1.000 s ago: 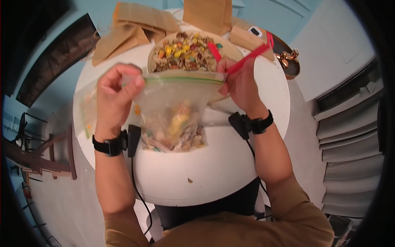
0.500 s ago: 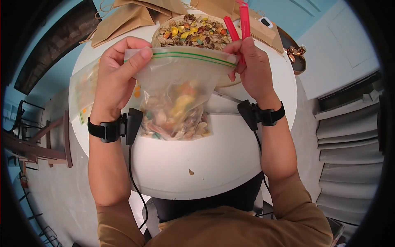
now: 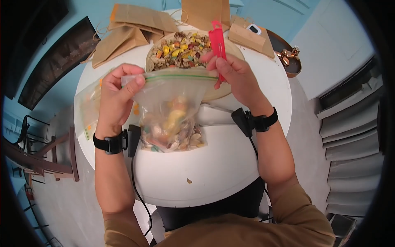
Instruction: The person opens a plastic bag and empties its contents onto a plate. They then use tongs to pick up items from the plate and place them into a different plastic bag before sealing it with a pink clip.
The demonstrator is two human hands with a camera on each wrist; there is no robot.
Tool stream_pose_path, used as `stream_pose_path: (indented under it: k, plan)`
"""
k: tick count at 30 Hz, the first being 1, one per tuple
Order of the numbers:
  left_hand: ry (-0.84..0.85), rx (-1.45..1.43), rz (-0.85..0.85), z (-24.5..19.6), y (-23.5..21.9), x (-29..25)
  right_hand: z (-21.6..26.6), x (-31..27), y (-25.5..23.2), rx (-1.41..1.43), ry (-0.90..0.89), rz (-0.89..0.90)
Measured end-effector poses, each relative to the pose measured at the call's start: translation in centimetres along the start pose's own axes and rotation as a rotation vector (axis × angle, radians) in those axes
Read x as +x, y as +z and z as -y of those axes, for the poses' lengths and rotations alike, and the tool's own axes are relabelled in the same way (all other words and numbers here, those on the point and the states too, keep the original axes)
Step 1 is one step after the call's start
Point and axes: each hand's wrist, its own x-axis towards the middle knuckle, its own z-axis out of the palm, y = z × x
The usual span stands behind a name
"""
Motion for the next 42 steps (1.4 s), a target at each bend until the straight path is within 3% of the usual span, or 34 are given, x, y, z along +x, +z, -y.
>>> stream_pose_path:
  k: [4,8,17,20,21,24,30,33,42]
  plan:
    - [-0.039,0.009,0.001,-0.5,0.8,-0.2,-0.2,-0.1,0.2,0.041,-0.068,-0.014]
    - [-0.117,0.041,0.018,-0.3,0.0,-0.2,1.0,-0.3,0.0,0.054,0.023,0.040]
    - [-0.030,0.147,-0.088,-0.2,0.5,0.1,0.9,-0.9,-0.2,-0.096,-0.026,0.015]
    - [-0.039,0.094,-0.052,-0.5,0.7,-0.1,1.3,-0.7,0.6,-0.158,-0.189,-0.091]
    - [-0.055,0.095,-0.048,-0.5,0.7,-0.1,1.0,-0.8,0.2,-0.205,-0.141,-0.058]
    - [-0.062,0.138,-0.042,-0.5,0.9,-0.1,1.1,-0.5,0.7,-0.195,-0.241,-0.110]
    - [-0.040,0.180,-0.087,-0.7,1.1,-0.2,0.3,-0.4,0.9,-0.081,-0.194,-0.061]
    - [-0.029,0.160,-0.090,-0.4,0.9,-0.2,1.3,-0.7,0.4,-0.068,-0.029,0.013]
    - [0.005,0.184,-0.133,-0.5,1.0,-0.1,2.0,-0.9,0.3,0.006,0.110,0.150]
